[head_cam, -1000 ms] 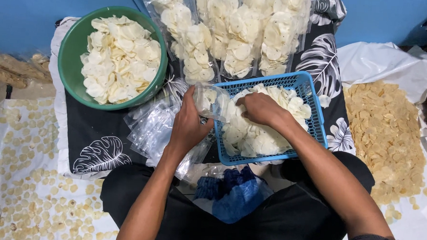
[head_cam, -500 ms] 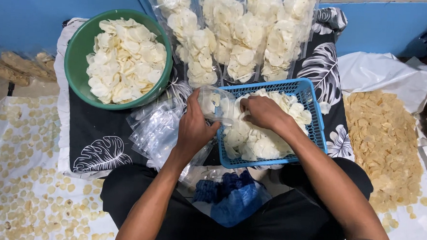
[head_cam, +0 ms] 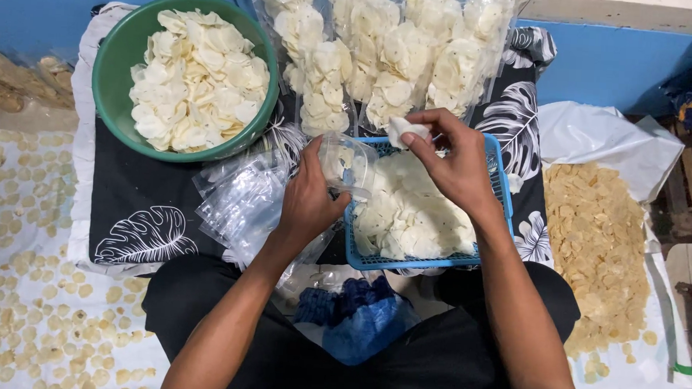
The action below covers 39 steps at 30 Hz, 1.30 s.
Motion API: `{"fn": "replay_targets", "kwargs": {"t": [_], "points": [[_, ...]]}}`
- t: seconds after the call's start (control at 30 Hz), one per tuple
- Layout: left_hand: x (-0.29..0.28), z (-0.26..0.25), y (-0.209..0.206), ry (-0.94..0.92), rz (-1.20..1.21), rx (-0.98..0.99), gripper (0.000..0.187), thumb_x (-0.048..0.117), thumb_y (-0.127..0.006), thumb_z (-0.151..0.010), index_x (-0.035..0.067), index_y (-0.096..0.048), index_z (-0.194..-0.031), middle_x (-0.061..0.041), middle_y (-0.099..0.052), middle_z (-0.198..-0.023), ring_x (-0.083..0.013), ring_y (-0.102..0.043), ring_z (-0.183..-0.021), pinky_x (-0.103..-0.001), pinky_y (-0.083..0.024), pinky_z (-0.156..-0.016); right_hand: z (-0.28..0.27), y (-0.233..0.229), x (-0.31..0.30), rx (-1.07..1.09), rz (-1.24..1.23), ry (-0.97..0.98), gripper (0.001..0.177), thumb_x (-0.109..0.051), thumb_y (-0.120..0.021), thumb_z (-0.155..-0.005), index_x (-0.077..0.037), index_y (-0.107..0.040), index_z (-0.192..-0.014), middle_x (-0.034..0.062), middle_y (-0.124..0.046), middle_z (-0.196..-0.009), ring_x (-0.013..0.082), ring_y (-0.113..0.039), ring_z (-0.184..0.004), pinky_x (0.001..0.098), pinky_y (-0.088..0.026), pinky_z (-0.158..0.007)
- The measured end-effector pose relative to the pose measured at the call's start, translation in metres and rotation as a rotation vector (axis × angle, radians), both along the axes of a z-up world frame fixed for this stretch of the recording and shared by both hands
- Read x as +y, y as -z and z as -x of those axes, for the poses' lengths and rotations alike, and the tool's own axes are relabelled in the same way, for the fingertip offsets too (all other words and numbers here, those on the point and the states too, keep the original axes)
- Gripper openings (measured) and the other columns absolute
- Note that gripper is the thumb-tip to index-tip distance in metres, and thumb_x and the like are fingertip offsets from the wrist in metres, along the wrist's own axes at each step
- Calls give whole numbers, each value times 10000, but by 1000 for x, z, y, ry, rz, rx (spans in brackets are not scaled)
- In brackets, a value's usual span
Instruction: Packing chips into small plastic bags using hands and a small plastic cup as a scoop
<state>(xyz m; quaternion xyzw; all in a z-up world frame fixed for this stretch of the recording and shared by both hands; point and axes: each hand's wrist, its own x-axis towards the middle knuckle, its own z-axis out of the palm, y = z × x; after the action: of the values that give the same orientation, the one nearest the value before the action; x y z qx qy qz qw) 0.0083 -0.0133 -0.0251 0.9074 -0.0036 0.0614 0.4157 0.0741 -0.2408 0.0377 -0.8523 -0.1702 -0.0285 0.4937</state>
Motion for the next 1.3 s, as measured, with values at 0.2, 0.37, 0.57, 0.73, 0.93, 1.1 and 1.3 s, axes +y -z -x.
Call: {"fn": "replay_targets", "kwargs": {"t": [0.2, 0.37, 0.57, 0.73, 0.93, 1.1, 1.3], "points": [[-1, -1, -2, 14, 4, 0, 901, 71, -742, -725, 31, -289, -1503, -318, -437, -1436, -638, -597, -1024, -709, -546, -764, 14, -5, 23, -28, -220, -109, 264, -37, -769, -946, -102, -764, -1202, 79, -733, -897, 119, -616, -771, 286, -585, -762], [-2, 0, -9, 14, 13, 17, 909, 82, -753, -732, 24, -276, -1504, -307, -453, -1409, -633, -608, -1012, -712, -535, -785, 24, -15, 31, -26, -122, -270, 258, -9, -641, -983, -83, -749, -1206, 156, -776, -1080, 306, -743, -882, 405, -597, -775], [0, -2, -7, -46, 20, 10, 931, 117, -776, -713, 35, -285, -1500, -282, -491, -1388, -595, -647, -937, -687, -539, -782, 14, -5, 22, -67, -143, -141, 210, -10, -647, -1006, -125, -773, -1128, 71, -761, -990, 191, -702, -780, 298, -578, -692], [6, 1, -13, -116, 99, 1, 871, 128, -772, -767, 19, -294, -1487, -303, -559, -1257, -525, -689, -863, -627, -563, -747, 7, 2, 4, -5, -59, -63, 187, -49, -665, -1011, -108, -768, -1156, 96, -756, -996, 213, -709, -807, 311, -580, -704], [6, -5, 7, -111, 16, 130, 881, 233, -779, -765, 71, -289, -1478, -286, -546, -1327, -595, -631, -1027, -706, -500, -871, 2, 3, -1, 87, 110, -20, 222, -103, -680, -986, -63, -746, -1194, 166, -757, -1037, 318, -734, -904, 396, -597, -749], [6, -3, 6, -74, 12, 105, 852, 217, -764, -777, 29, -300, -1466, -306, -519, -1363, -605, -616, -1042, -711, -507, -860, 4, -11, -3, 74, 243, -52, 298, -93, -680, -969, 35, -704, -1237, 270, -732, -1075, 437, -727, -929, 468, -605, -759], [5, -1, 1, -59, -31, 130, 875, 214, -769, -779, 18, -288, -1483, -315, -486, -1411, -603, -615, -1049, -693, -518, -875, 13, -28, 4, -2, 108, -54, 251, -36, -695, -950, -35, -743, -1196, 167, -753, -1024, 330, -737, -873, 387, -597, -729]]}}
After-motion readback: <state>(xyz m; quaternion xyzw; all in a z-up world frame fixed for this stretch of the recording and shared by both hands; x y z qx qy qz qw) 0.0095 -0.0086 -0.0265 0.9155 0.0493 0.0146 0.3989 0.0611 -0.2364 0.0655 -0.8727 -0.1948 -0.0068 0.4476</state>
